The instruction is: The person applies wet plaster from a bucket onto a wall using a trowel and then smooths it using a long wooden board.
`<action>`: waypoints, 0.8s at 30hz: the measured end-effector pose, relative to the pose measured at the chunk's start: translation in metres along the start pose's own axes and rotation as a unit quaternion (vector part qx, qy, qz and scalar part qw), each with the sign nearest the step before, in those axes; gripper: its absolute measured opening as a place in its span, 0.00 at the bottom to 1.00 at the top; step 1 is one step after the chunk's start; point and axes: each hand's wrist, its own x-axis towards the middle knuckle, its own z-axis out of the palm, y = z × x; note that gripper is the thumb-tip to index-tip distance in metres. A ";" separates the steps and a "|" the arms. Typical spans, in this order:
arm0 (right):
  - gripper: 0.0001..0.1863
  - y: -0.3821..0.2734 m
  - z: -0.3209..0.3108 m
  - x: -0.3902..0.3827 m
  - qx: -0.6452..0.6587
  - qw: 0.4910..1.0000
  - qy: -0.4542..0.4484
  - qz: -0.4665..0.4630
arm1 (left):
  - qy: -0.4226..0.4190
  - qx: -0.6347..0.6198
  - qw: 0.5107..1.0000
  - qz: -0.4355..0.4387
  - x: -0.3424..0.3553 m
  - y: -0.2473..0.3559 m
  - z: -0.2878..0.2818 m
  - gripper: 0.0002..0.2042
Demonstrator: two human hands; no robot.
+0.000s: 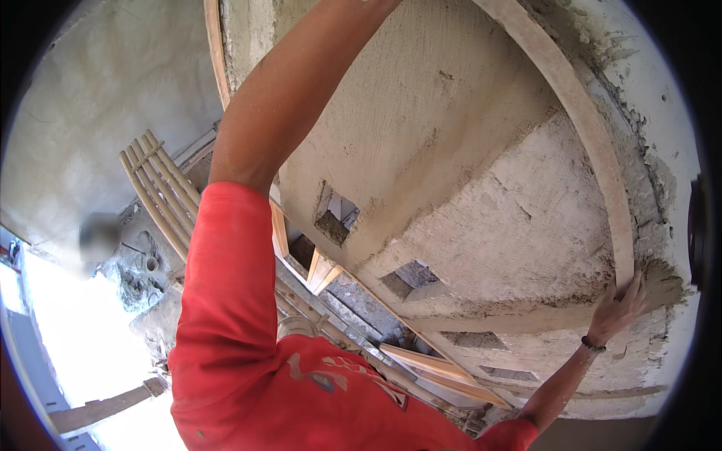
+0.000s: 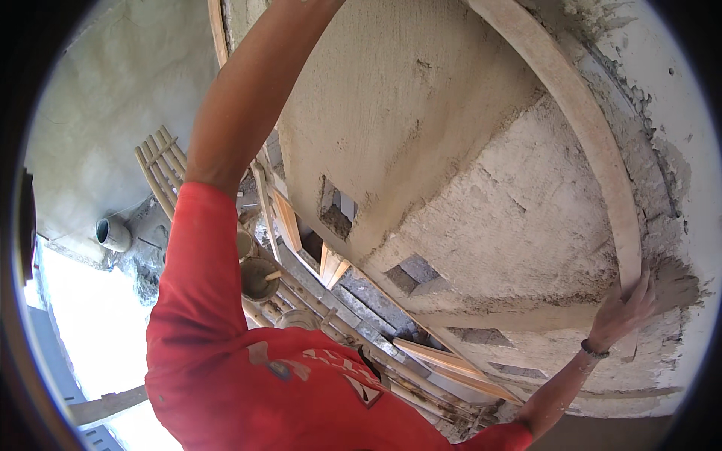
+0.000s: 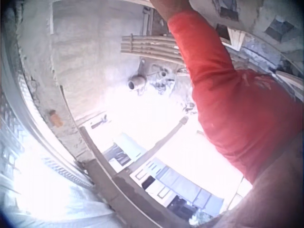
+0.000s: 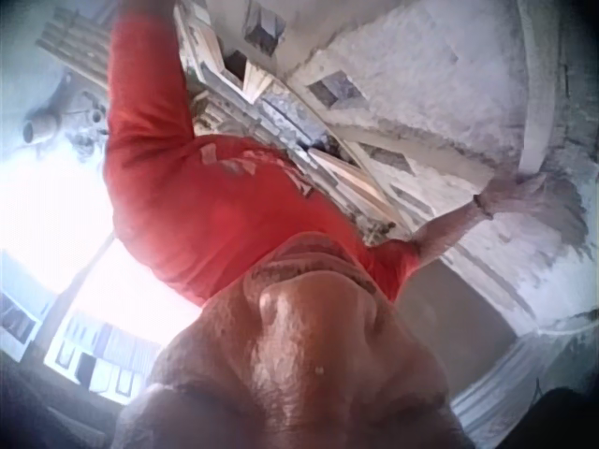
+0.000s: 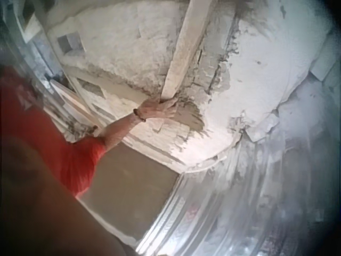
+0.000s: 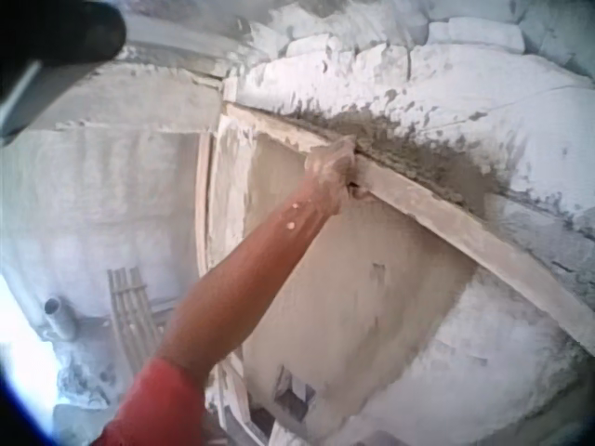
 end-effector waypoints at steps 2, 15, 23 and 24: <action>0.28 0.009 0.008 -0.030 -0.004 1.000 -0.017 -0.011 | -0.025 -0.073 0.996 -0.039 -0.021 -0.041 0.001 0.12; 0.31 -0.021 0.040 -0.195 0.090 0.985 -0.147 0.000 | 0.035 -0.076 0.989 -0.125 -0.176 -0.195 -0.054 0.18; 0.32 -0.002 0.015 -0.241 0.099 0.957 -0.267 -0.058 | 0.122 -0.081 0.964 -0.223 -0.292 -0.261 -0.097 0.15; 0.32 0.002 0.008 -0.241 0.102 0.948 -0.292 -0.074 | 0.113 -0.086 0.960 -0.241 -0.305 -0.263 -0.104 0.14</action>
